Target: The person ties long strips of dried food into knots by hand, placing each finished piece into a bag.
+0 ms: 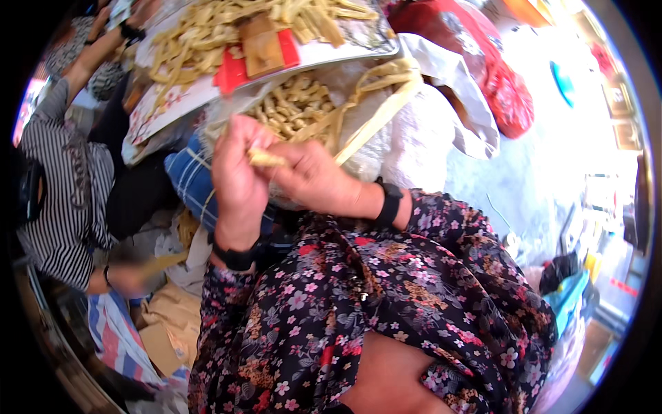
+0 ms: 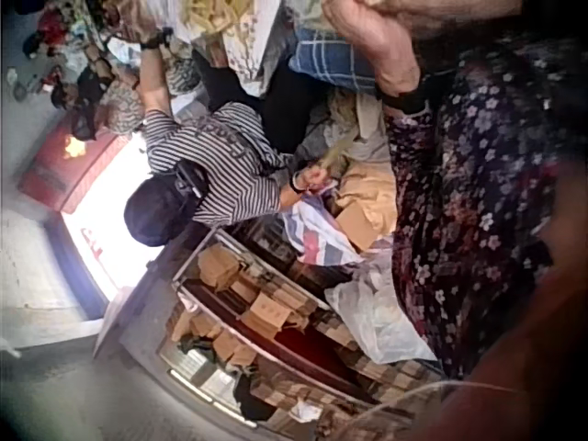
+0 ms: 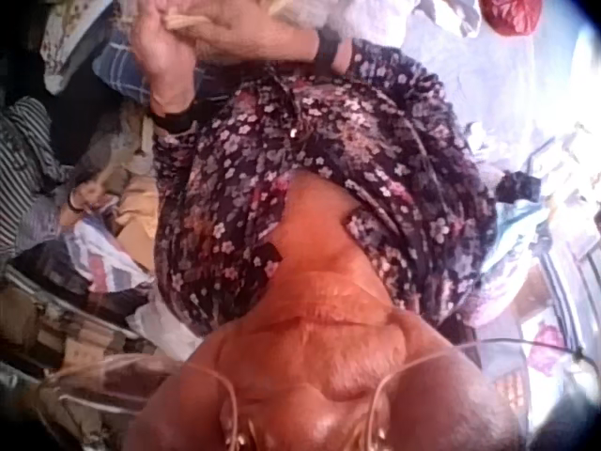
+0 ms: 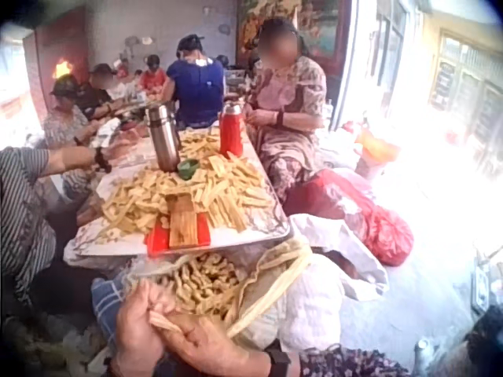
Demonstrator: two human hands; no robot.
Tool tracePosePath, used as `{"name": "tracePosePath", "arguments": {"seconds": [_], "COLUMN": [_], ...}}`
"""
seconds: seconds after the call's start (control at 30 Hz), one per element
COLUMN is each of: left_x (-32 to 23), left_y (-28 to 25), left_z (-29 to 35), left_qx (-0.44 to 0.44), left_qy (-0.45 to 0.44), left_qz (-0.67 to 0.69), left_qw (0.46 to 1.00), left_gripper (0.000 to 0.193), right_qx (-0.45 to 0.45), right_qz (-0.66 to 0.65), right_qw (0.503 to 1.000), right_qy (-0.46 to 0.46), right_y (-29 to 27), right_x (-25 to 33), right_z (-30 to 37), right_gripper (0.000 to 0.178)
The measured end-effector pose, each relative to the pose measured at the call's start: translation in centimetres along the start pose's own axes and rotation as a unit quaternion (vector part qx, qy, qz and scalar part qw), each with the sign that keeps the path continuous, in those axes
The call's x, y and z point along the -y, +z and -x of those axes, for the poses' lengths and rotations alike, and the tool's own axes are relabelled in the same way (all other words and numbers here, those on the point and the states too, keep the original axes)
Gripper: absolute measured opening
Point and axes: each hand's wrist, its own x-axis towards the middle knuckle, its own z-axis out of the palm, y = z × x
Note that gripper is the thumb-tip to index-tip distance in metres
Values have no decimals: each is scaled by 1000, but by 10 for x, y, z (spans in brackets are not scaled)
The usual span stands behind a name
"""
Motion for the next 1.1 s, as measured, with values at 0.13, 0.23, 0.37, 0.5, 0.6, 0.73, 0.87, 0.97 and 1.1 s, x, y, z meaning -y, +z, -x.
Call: {"name": "tracePosePath", "arguments": {"seconds": [0.13,0.23,0.37,0.5,0.6,0.73,0.87,0.97,1.1], "left_x": [-23,-21,17,44,47,42,19,-30,-122], "left_y": [23,4,-37,-43,-34,-23,-16,3,28], "left_z": [9,-22,-43,-45,-40,-32,-31,-18,51], "left_qx": [75,58,29,45,66,74,78,159,241], "left_qy": [-31,-36,-58,-128,-244,-410,-413,-126,258], "left_qz": [3,-6,-235,-295,-144,105,273,244,82], "left_qw": [997,998,970,946,957,903,866,948,932], "left_gripper": [36,32,24,22,22,25,29,27,25], "right_qx": [72,154,73,16,-16,46,99,89,77], "right_qz": [30,131,212,345,413,384,299,114,-122], "right_qw": [995,976,967,890,842,870,890,938,884], "right_qy": [-69,-79,-121,-297,-345,-305,-331,-317,-445], "right_y": [0,-6,-31,-44,-33,-1,-8,0,36], "right_x": [17,21,15,19,26,11,11,34,91], "right_z": [23,25,-17,-46,-36,-15,-7,-14,-21], "right_gripper": [15,22,24,15,13,25,32,16,8]}}
